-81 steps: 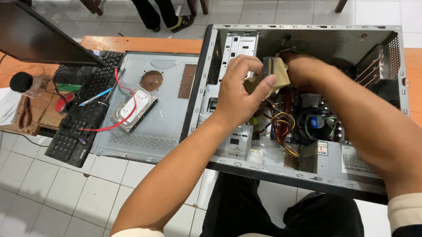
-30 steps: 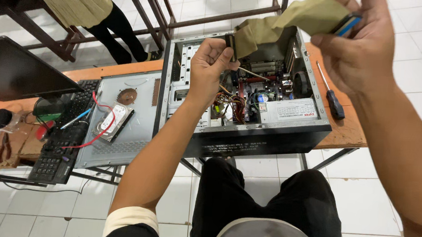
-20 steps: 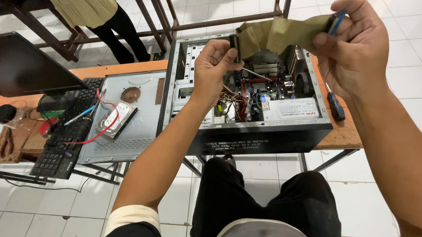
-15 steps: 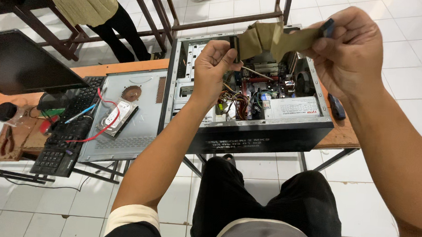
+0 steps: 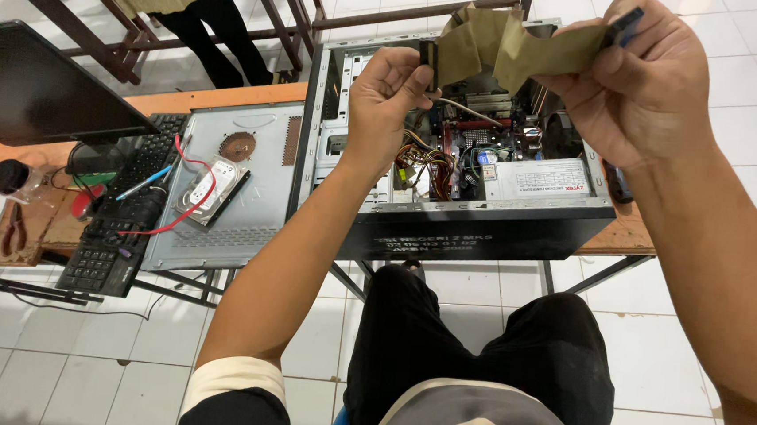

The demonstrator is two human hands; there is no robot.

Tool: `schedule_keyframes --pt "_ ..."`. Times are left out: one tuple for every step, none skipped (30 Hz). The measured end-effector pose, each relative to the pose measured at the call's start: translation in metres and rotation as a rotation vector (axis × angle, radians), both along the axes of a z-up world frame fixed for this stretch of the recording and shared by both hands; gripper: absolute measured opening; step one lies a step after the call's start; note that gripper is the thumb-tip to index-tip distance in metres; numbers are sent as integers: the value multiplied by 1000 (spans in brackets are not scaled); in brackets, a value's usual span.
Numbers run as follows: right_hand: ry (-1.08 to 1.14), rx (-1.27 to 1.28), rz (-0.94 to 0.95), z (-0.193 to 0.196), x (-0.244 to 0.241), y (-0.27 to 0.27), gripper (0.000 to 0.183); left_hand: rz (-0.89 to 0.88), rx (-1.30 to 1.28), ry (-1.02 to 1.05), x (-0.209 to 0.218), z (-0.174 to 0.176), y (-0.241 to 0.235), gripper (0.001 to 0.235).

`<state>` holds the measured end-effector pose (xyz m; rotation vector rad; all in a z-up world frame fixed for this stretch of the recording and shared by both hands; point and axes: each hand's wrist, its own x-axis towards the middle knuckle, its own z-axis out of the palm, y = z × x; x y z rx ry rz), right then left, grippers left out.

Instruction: The person works inside an open desktop computer case, using a screwdriver to loosen screws on a drive bay. They then disconnect a ribbon cable and a power connector from the drive, remove the drive from the bay, and place it on the table.

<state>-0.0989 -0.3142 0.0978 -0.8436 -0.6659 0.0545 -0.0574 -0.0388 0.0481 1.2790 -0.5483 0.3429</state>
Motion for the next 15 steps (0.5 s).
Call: schedule_keyframes --pt "39 9 -21 0 1 0 30 3 4 11 0 -1 -1 24" --pt "43 10 -20 -1 1 1 30 5 4 15 0 -2 -2 24" --pt "67 16 -29 -1 2 1 36 -7 4 -5 1 -4 -3 23" --pt "89 23 -38 -1 3 2 43 -20 4 -27 2 -4 -4 22" --pt "90 23 -38 -4 5 0 43 -19 5 -26 1 -4 -4 22" --pt "115 23 -26 -7 8 -2 42 -16 31 -36 0 -3 -5 19" --pt "139 22 -14 -10 11 -5 42 -13 58 -47 0 -3 -6 16" --pt "141 23 -14 -10 11 -3 42 -13 59 -44 -1 -2 -7 16" --pt "123 28 4 -9 10 -2 31 -4 74 -45 -2 0 -7 17" --pt "106 33 21 -9 10 -1 20 5 90 -44 -3 1 -8 19" --pt "109 34 21 -6 7 1 20 5 92 -41 -3 0 -9 19" --pt "76 -3 -8 -3 5 3 23 15 97 -39 -2 -1 -9 18" --pt "43 -41 -36 0 3 5 27 25 102 -38 -1 -1 -9 18" --pt "46 -39 -37 5 0 8 27 24 104 -36 -1 -2 -10 18" --pt "72 -49 -66 11 -4 11 29 27 100 -57 -1 -2 -10 17"
